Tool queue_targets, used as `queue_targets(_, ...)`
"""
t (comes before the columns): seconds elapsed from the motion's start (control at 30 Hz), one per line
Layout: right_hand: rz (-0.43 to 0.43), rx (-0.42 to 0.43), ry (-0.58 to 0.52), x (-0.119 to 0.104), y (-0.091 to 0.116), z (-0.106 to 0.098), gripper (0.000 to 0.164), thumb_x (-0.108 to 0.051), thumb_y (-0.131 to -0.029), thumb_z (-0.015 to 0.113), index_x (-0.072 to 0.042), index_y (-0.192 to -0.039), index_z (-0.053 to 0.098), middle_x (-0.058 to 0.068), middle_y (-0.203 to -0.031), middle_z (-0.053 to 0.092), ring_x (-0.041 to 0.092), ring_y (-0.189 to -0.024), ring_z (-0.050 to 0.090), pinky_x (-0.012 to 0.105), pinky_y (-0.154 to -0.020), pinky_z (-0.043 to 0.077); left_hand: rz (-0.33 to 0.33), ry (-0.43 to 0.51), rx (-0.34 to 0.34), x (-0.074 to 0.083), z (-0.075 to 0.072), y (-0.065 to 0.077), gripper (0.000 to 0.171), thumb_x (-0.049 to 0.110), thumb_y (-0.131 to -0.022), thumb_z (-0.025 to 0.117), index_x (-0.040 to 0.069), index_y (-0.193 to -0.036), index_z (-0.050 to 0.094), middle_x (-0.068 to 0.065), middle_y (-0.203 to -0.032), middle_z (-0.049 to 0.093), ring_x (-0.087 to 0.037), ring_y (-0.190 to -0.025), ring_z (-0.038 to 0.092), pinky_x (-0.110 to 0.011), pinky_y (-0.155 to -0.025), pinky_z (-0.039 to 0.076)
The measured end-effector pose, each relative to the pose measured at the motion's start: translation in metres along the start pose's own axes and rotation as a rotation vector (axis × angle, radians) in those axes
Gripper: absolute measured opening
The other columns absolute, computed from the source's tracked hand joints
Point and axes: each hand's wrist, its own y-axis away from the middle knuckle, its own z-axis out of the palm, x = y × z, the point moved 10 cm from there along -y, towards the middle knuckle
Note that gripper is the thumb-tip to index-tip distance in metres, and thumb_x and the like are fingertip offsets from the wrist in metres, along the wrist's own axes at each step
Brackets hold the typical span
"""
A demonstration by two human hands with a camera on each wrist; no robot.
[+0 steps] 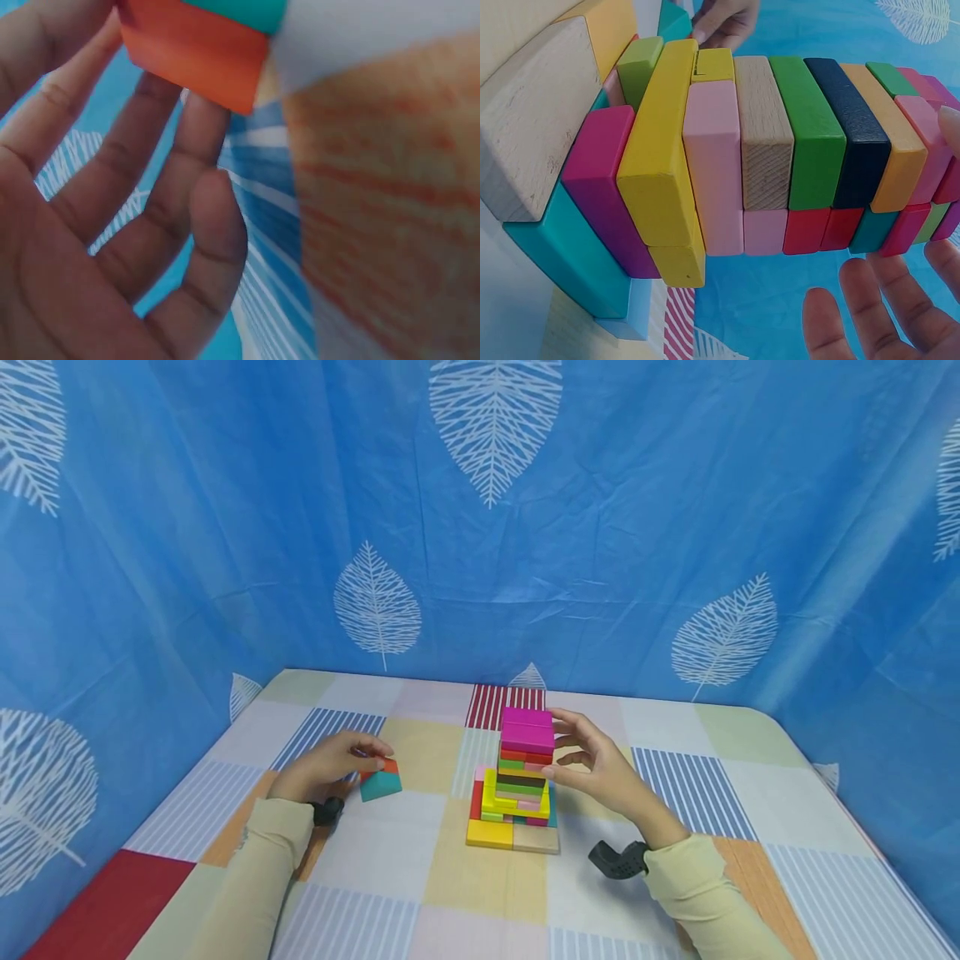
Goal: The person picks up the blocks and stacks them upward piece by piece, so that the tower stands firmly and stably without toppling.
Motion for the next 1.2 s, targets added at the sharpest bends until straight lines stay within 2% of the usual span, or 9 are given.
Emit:
queue_targets(0.1, 0.004, -0.002, -0.003, 0.0, 0.0, 0.001, 0.075, -0.004, -0.095, 0.08, 0.005, -0.159, 0.042, 0.028, -0.144, 0.059, 0.038, -0.119, 0.064, 0.036, -0.098, 0.06, 0.037, -0.006, -0.016, -0.001, 0.0, -0.001, 0.025, 0.004, -0.107, 0.064, -0.007, -0.128, 0.072, -0.019, -0.124, 0.07, -0.029, -0.111, 0.061, -0.04, -0.092, 0.056)
queue_targets(0.17, 0.005, -0.002, -0.006, -0.001, 0.001, 0.001, 0.075, -0.003, -0.095, 0.08, 0.005, -0.159, 0.042, 0.028, -0.144, 0.059, 0.037, -0.119, 0.063, 0.036, -0.098, 0.059, 0.09, -0.068, -0.004, 0.003, -0.001, -0.002, 0.024, 0.003, -0.108, 0.063, -0.008, -0.127, 0.072, -0.02, -0.124, 0.071, -0.03, -0.11, 0.062, -0.042, -0.094, 0.056)
queue_targets(0.37, 0.005, -0.001, -0.004, 0.0, 0.001, 0.001, 0.075, -0.005, -0.095, 0.08, 0.004, -0.159, 0.042, 0.028, -0.145, 0.058, 0.039, -0.12, 0.063, 0.032, -0.097, 0.059, 0.089, -0.274, 0.092, 0.003, -0.012, -0.004, 0.035, 0.008, -0.108, 0.066, -0.01, -0.138, 0.064, -0.028, -0.134, 0.066, -0.045, -0.121, 0.062, -0.055, -0.099, 0.058)
queue_targets(0.5, -0.006, 0.003, 0.001, 0.0, 0.001, 0.0, 0.074, -0.005, -0.095, 0.08, 0.004, -0.159, 0.043, 0.028, -0.145, 0.058, 0.038, -0.119, 0.064, 0.032, -0.097, 0.059, 0.119, -0.386, 0.111, 0.004, -0.015, -0.005, 0.037, 0.008, -0.103, 0.072, -0.013, -0.133, 0.065, -0.028, -0.125, 0.069, -0.043, -0.113, 0.066, -0.057, -0.099, 0.057)
queue_targets(0.63, -0.012, 0.001, 0.0, 0.001, 0.001, 0.0, 0.074, -0.005, -0.095, 0.08, 0.002, -0.159, 0.043, 0.027, -0.145, 0.058, 0.038, -0.118, 0.064, 0.032, -0.097, 0.059, 0.136, -0.407, 0.116, 0.007, -0.016, -0.004, 0.034, 0.009, -0.103, 0.073, -0.013, -0.127, 0.068, -0.025, -0.117, 0.071, -0.04, -0.106, 0.067, -0.057, -0.096, 0.058)
queue_targets(0.77, -0.013, -0.004, -0.006, 0.001, 0.001, 0.001, 0.074, -0.006, -0.096, 0.08, 0.001, -0.16, 0.043, 0.027, -0.146, 0.058, 0.043, -0.119, 0.063, 0.034, -0.098, 0.059, 0.161, -0.393, 0.145, 0.019, -0.015, -0.004, 0.037, 0.016, -0.107, 0.069, -0.01, -0.132, 0.066, -0.025, -0.122, 0.07, -0.04, -0.111, 0.067, -0.054, -0.094, 0.059)
queue_targets(0.93, -0.012, -0.002, -0.002, 0.0, 0.002, 0.001, 0.074, -0.008, -0.096, 0.08, 0.002, -0.16, 0.042, 0.028, -0.146, 0.058, 0.042, -0.12, 0.063, 0.033, -0.099, 0.059, 0.24, -0.316, 0.193, 0.055, -0.007, -0.005, 0.041, 0.02, -0.11, 0.066, -0.007, -0.141, 0.063, -0.024, -0.129, 0.068, -0.039, -0.112, 0.065, -0.051, -0.094, 0.06)
queue_targets(1.07, 0.0, -0.002, -0.002, 0.002, 0.002, 0.001, 0.074, -0.008, -0.097, 0.08, 0.002, -0.16, 0.042, 0.028, -0.146, 0.057, 0.039, -0.121, 0.063, 0.031, -0.099, 0.058, 0.38, -0.249, 0.212, 0.099, 0.005, -0.002, 0.041, 0.017, -0.11, 0.065, -0.007, -0.143, 0.062, -0.023, -0.13, 0.069, -0.039, -0.113, 0.066, -0.051, -0.096, 0.06)
queue_targets(1.2, -0.001, 0.003, 0.002, 0.001, 0.002, 0.001, 0.074, -0.008, -0.097, 0.08, 0.002, -0.16, 0.042, 0.028, -0.146, 0.058, 0.039, -0.121, 0.064, 0.031, -0.099, 0.058, 0.523, -0.208, 0.195, 0.144, 0.02, 0.003, 0.04, 0.013, -0.109, 0.066, -0.007, -0.143, 0.062, -0.021, -0.127, 0.07, -0.035, -0.108, 0.068, -0.049, -0.094, 0.06)
